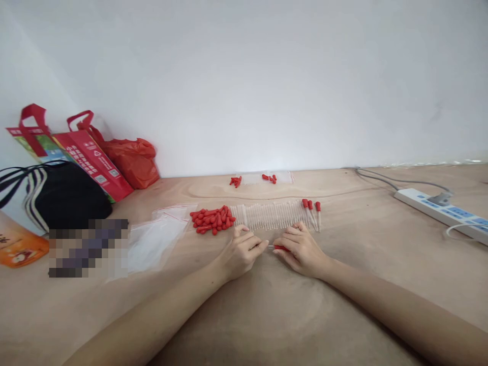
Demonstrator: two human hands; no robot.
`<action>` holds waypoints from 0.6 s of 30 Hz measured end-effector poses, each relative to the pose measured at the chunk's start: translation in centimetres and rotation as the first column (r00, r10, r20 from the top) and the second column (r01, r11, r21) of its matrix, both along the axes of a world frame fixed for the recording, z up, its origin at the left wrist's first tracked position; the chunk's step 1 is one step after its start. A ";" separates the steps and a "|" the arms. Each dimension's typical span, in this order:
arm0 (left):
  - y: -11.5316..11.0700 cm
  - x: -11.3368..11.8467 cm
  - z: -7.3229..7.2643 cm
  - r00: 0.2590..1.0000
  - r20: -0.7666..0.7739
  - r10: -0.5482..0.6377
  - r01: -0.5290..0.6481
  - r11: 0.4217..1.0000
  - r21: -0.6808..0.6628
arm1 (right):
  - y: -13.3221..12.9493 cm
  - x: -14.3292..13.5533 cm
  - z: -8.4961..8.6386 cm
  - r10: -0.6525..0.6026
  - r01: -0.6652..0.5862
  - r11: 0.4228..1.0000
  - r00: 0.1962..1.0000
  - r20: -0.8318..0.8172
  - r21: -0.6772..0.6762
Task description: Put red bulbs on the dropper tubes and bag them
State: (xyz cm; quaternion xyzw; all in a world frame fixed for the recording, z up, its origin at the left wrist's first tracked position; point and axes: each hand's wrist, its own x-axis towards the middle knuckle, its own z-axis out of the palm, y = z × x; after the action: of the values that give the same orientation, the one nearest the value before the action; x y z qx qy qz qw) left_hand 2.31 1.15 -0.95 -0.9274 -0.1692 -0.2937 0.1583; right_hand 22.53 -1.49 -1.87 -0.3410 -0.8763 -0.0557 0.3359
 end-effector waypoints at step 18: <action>-0.2 0.9 -0.4 0.964 0.256 0.070 0.021 0.942 -0.336 | 1.2 -1.7 0.4 -0.342 -0.441 0.665 0.539 -0.770 -0.603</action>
State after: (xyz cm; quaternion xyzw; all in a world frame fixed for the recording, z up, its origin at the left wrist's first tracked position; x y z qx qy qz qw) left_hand 3.19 0.97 -1.35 -0.8910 -0.2481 -0.3796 -0.0225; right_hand 20.79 -0.26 -1.43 -0.4006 -0.5529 0.4885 0.5433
